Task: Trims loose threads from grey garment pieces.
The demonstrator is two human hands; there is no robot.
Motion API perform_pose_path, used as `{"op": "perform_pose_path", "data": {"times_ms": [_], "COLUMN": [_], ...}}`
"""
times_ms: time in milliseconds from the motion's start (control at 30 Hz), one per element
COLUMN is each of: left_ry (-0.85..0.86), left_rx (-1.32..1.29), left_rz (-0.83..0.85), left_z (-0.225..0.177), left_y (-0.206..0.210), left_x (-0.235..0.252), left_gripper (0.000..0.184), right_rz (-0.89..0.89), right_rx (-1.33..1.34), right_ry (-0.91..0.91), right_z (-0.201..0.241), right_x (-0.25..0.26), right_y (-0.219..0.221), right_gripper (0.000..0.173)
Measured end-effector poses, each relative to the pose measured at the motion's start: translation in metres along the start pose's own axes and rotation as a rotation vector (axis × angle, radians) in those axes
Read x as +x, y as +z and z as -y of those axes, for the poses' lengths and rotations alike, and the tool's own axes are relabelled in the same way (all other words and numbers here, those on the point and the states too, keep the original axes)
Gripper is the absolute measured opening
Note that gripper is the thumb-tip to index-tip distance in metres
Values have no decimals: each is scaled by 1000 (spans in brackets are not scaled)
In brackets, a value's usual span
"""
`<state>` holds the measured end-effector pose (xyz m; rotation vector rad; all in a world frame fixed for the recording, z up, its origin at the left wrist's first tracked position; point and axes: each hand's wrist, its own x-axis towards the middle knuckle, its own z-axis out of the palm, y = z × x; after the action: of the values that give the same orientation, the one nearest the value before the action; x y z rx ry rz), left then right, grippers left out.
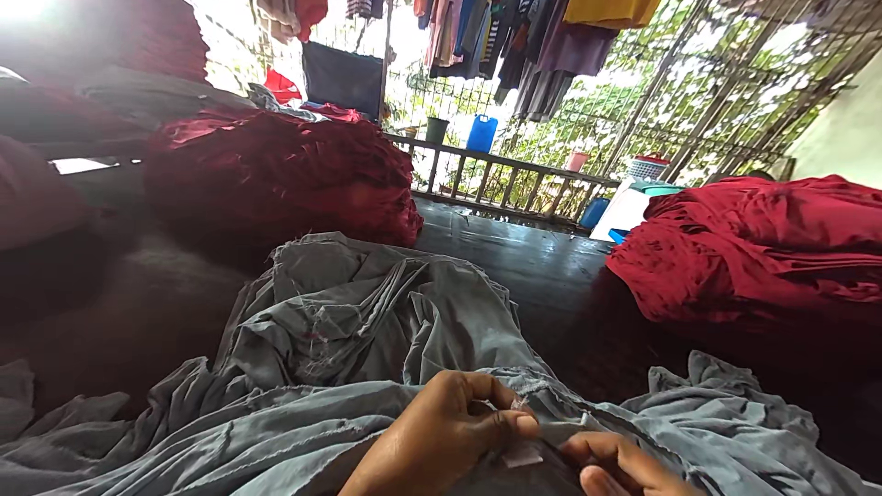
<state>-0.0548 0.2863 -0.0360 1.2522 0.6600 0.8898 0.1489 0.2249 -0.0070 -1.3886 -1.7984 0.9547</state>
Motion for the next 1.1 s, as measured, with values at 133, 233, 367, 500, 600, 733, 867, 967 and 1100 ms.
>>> {"op": "perform_pose_path", "data": {"times_ms": [133,233,367,500,600,733,867,967,1100], "left_ry": [13,7,2,17,34,54,77,87,75], "left_rx": [35,48,34,32,30,28,21,18,14], "left_rz": [10,22,24,18,28,43,59,65,77], "left_z": [1,-2,-6,-5,-3,-3,-3,-2,-3], "left_y": [1,3,6,5,4,4,4,4,2], "left_x": [0,0,-2,-2,-1,-1,-1,-1,-2], "left_gripper": [4,4,4,3,3,5,4,4,4], "right_rz": [150,214,299,357,356,334,298,265,248], "right_rx": [-133,-97,2,-14,-9,-26,-131,-166,-118], "right_ry": [76,121,184,197,191,138,11,-76,-117], "right_z": [6,9,8,11,11,11,15,16,12], "right_x": [8,16,28,33,33,31,27,25,21], "right_y": [-27,-33,-38,-39,-38,-37,-34,-30,-26], "right_gripper": [32,27,20,19,19,19,23,25,24]}}
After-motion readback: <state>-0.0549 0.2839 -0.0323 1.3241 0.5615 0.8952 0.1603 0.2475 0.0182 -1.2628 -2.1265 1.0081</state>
